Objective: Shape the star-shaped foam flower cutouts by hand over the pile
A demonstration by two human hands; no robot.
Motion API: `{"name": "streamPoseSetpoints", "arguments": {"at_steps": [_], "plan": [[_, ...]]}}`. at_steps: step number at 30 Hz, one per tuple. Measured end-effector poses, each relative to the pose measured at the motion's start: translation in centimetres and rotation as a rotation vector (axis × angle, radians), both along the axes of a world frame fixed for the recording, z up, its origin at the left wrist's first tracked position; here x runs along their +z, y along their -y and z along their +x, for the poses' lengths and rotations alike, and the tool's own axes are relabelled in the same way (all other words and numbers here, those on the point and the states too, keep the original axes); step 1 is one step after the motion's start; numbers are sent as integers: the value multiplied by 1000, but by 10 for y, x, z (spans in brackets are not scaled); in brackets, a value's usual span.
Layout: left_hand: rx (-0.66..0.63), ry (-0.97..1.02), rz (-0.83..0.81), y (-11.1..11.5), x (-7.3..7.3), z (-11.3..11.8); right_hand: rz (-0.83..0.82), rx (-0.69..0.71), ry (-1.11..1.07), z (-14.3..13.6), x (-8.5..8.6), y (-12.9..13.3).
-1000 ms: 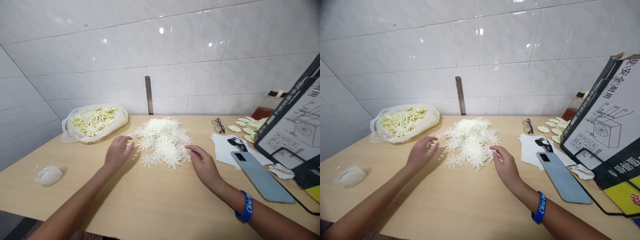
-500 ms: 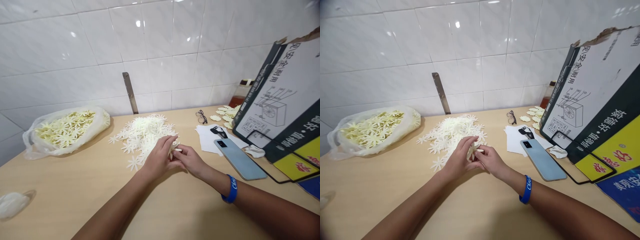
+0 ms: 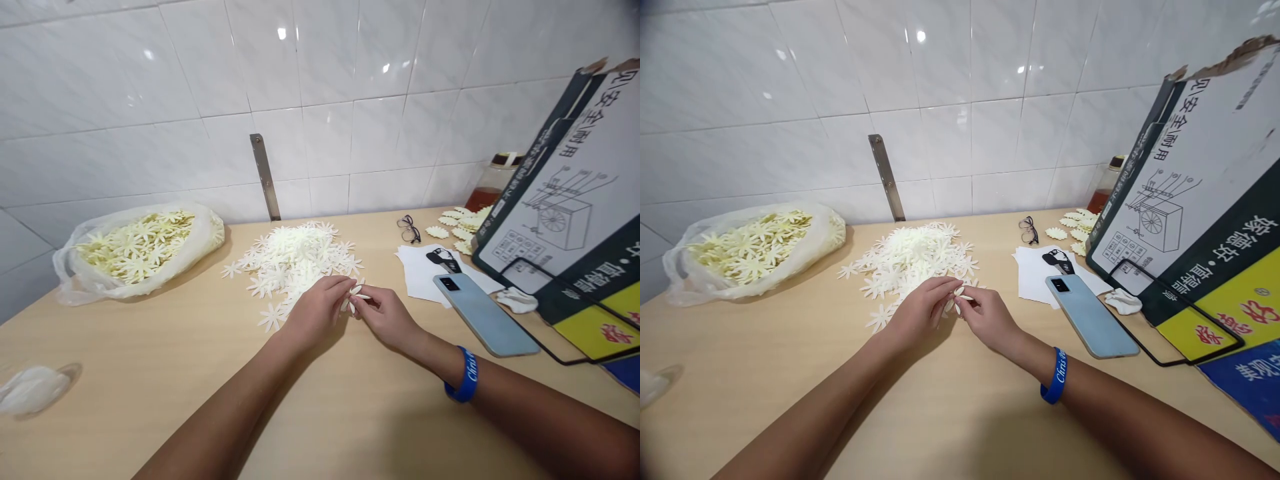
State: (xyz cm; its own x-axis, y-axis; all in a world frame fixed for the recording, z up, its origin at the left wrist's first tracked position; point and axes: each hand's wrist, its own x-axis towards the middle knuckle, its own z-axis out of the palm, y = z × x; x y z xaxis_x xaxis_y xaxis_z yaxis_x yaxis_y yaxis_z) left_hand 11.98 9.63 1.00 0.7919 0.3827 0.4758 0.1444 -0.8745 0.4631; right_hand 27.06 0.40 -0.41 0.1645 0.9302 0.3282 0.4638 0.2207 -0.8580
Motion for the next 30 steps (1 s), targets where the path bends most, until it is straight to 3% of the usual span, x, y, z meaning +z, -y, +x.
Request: {"name": "streamPoseSetpoints", "arguments": {"at_steps": [3,6,12,22,30], "plan": [[-37,-68,-21,1,4,-2,75,-2,204,2,0,0],[30,-82,-2,2,6,-2,94,-33,262,2,2,1],[124,28,31,3,0,0,65,-43,130,-1,4,2],[-98,32,-106,1,8,-3,113,22,223,-1,5,3],[64,245,23,2,-2,1,1,-7,-26,-4,2,2]]}}
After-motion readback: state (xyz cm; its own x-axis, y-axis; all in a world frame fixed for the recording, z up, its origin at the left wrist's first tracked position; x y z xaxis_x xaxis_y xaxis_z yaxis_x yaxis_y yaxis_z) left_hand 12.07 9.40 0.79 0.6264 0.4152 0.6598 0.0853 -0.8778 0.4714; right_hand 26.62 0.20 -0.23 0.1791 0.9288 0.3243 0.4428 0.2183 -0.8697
